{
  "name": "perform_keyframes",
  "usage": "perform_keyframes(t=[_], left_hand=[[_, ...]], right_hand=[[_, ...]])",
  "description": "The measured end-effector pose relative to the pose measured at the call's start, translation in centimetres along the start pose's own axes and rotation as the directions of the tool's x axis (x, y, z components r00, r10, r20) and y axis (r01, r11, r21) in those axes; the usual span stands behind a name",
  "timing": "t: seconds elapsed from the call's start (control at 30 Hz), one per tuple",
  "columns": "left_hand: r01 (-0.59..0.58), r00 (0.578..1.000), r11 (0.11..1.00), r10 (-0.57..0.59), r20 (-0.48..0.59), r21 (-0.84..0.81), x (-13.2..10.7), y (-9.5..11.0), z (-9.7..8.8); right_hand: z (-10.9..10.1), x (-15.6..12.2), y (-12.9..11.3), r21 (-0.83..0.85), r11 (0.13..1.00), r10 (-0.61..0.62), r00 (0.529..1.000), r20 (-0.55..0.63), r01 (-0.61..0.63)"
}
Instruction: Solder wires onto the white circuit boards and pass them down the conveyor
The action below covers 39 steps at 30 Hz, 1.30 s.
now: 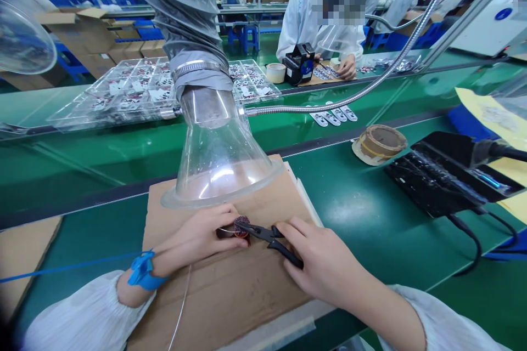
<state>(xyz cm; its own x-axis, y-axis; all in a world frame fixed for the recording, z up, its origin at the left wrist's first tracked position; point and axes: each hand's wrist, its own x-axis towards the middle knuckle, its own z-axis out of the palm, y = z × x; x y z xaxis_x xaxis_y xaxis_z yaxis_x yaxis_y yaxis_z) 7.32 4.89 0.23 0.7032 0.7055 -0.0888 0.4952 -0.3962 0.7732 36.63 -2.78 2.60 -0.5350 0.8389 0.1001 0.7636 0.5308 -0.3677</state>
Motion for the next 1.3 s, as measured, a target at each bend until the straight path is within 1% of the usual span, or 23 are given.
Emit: perform_keyframes(t=[0.07,0.1,0.13,0.23,0.27,0.37,0.4,0.53,0.57,0.67,0.7,0.73,0.83,0.87,0.97,1.0,1.03,1.13,1.17,1.27,1.3], left_hand=[[0.003,1.000,1.000,-0.003,0.006,-0.002,0.0,0.0,0.0],[0.000,1.000,1.000,0.000,0.007,0.004,0.0,-0.1,0.1],[-0.004,1.000,1.000,0.004,0.004,0.012,0.0,-0.1,0.1],[-0.010,1.000,1.000,0.010,-0.006,0.024,0.0,-0.3,0.2],[-0.013,1.000,0.999,0.014,-0.007,0.030,0.0,-0.3,0.2],[-0.030,1.000,0.997,0.031,-0.007,0.070,0.0,-0.4,0.2],[-0.039,0.999,0.996,0.040,-0.009,0.084,-0.1,-0.4,0.2],[-0.074,0.997,0.992,0.076,-0.015,0.099,-0.2,-0.5,0.5],[-0.086,0.996,0.991,0.089,-0.018,0.106,-0.3,-0.6,0.6],[-0.118,0.991,0.983,0.125,-0.045,0.139,-0.4,-0.6,0.7],[-0.121,0.990,0.983,0.129,-0.053,0.142,-0.4,-0.5,0.7],[-0.120,0.990,0.983,0.129,-0.054,0.137,-0.4,-0.5,0.7],[-0.124,0.991,0.985,0.128,-0.031,0.117,-0.4,-0.3,0.5],[-0.131,0.991,0.985,0.134,-0.022,0.114,-0.4,-0.3,0.4],[-0.158,0.987,0.977,0.162,-0.016,0.142,-0.6,-0.3,0.1],[-0.165,0.985,0.974,0.169,-0.012,0.155,-0.6,-0.3,0.0],[-0.173,0.984,0.971,0.177,-0.007,0.165,-0.7,-0.4,-0.1],[-0.193,0.981,0.967,0.194,0.012,0.165,-0.8,-0.3,-0.3],[-0.197,0.980,0.967,0.197,0.017,0.165,-0.8,-0.3,-0.4],[-0.198,0.980,0.963,0.195,0.032,0.181,-0.9,-0.3,-0.5],[-0.198,0.980,0.963,0.195,0.034,0.182,-0.9,-0.3,-0.5]], right_hand=[[0.0,-0.1,0.1,0.018,1.000,0.007,0.998,-0.066,-0.006],[0.0,-0.1,0.1,0.036,0.999,0.021,0.997,-0.077,-0.018],[0.0,0.0,0.1,0.058,0.998,0.037,0.997,-0.063,-0.033],[0.0,0.2,0.1,0.103,0.993,0.059,0.997,0.053,-0.064],[0.0,0.3,0.1,0.113,0.991,0.062,0.996,0.063,-0.069],[-0.1,0.5,0.1,0.139,0.987,0.082,0.996,-0.026,-0.078],[-0.2,0.6,0.1,0.148,0.986,0.082,0.996,-0.039,-0.075],[-0.4,0.4,0.2,0.160,0.986,0.049,0.998,0.030,-0.053],[-0.5,0.3,0.2,0.170,0.984,0.046,0.999,0.012,-0.048],[-0.7,0.1,0.1,0.211,0.977,0.060,0.991,-0.120,-0.034],[-0.7,0.1,0.1,0.214,0.976,0.060,0.989,-0.139,-0.029],[-0.6,0.0,0.1,0.205,0.978,0.054,0.990,-0.130,-0.026],[-0.3,0.0,0.1,0.177,0.984,0.018,0.999,-0.027,-0.013],[-0.2,0.0,0.2,0.190,0.982,0.008,1.000,-0.015,-0.005],[-0.2,0.0,0.4,0.261,0.965,-0.012,0.995,-0.097,0.037],[-0.2,0.0,0.5,0.270,0.962,-0.012,0.995,-0.102,0.040],[-0.2,0.0,0.6,0.268,0.963,-0.010,0.997,-0.082,0.032],[-0.2,-0.1,0.8,0.250,0.968,-0.002,1.000,0.027,-0.004],[-0.2,-0.1,0.8,0.255,0.967,-0.007,1.000,0.025,0.001],[-0.1,-0.2,0.9,0.313,0.948,-0.022,0.996,-0.084,0.047],[-0.1,-0.2,1.0,0.324,0.944,-0.023,0.995,-0.098,0.053]])
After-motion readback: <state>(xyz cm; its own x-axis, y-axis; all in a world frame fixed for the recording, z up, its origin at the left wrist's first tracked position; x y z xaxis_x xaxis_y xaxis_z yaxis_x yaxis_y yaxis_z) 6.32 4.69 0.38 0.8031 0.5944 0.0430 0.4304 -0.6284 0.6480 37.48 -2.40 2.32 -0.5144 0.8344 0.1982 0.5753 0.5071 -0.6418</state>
